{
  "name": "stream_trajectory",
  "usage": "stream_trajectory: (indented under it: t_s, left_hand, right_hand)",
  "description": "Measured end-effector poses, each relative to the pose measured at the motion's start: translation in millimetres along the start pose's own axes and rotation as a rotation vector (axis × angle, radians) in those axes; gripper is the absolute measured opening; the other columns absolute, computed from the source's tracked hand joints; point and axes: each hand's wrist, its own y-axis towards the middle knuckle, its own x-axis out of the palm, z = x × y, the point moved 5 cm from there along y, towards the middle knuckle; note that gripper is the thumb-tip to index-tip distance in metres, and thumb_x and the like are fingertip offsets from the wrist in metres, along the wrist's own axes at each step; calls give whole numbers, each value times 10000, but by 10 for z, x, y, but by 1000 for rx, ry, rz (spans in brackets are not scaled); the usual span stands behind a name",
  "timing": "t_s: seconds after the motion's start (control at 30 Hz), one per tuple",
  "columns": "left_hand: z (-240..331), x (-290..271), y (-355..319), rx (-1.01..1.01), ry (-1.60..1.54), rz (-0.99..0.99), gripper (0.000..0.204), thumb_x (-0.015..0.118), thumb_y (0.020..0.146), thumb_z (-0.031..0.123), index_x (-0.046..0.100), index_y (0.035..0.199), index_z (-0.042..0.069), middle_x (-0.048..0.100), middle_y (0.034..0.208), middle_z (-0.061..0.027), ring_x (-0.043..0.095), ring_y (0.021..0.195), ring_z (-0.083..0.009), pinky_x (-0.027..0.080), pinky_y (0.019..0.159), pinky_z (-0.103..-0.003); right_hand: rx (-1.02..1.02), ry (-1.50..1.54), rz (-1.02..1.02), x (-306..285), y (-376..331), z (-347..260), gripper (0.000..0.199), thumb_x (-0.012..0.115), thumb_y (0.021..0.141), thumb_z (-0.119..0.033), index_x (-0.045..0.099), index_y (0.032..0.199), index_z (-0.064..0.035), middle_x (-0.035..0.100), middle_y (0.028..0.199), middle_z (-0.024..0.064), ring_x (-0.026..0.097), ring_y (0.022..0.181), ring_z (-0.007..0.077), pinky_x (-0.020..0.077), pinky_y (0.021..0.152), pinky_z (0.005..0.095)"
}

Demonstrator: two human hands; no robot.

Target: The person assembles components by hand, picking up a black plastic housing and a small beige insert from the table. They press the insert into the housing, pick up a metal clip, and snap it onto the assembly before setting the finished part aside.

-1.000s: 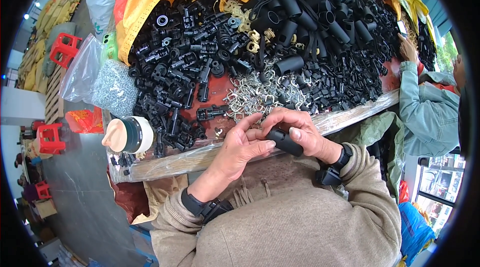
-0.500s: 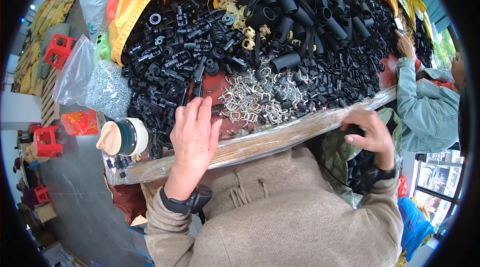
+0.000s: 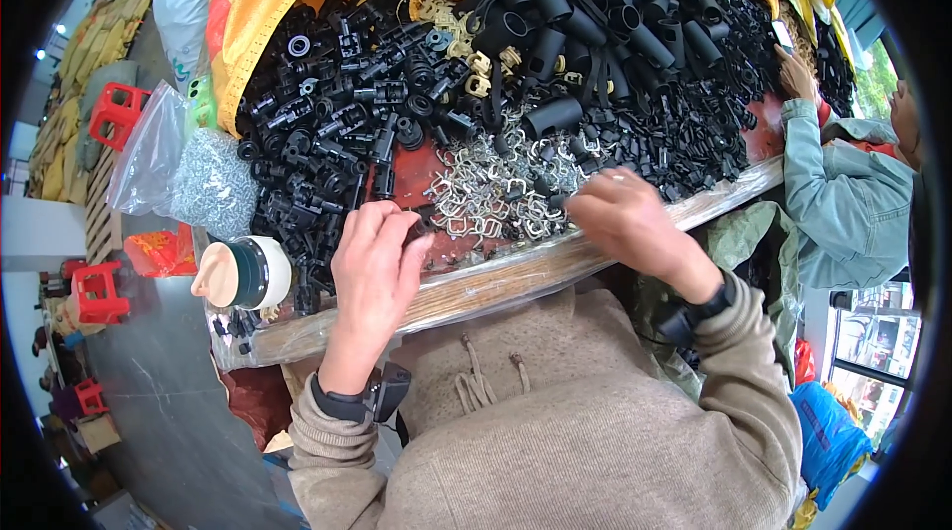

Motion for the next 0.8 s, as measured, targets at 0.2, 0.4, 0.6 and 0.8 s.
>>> stream_trajectory:
  t_s: [0.2, 0.4, 0.6, 0.8]
  left_hand:
    - [-119, 129, -133, -358, -1198, 54, 298, 635, 789, 241, 492, 943, 30, 530, 787, -59, 550, 720, -146, 447, 577, -244]
    - [32, 365, -132, -472, -1616, -148, 299, 585, 830, 281, 450, 983, 63, 524, 768, -34, 515, 614, -93, 358, 423, -184]
    - [75, 517, -160, -551, -1659, -232, 343, 608, 803, 314, 449, 979, 64, 496, 729, -17, 472, 580, -73, 305, 431, -158]
    - [151, 542, -137, -571, -1446, -203, 258, 644, 770, 161, 495, 949, 51, 493, 698, 3, 446, 566, -69, 334, 470, -176]
  right_hand:
    - [-110, -43, -112, 473, 357, -55, 76, 543, 673, -55, 496, 730, -39, 505, 753, 82, 557, 677, 248, 441, 587, 345]
    - [-6, -12, -210, 522, 438, 16, 85, 539, 689, -58, 489, 748, -25, 502, 762, 105, 564, 634, 277, 460, 525, 366]
    - [-15, -36, -205, 541, 430, -14, 99, 543, 702, -60, 458, 736, -26, 478, 756, 116, 542, 603, 288, 444, 506, 375]
    - [36, 105, -112, 585, 392, -6, 90, 532, 727, -65, 461, 756, -19, 485, 779, 121, 526, 590, 302, 429, 520, 387]
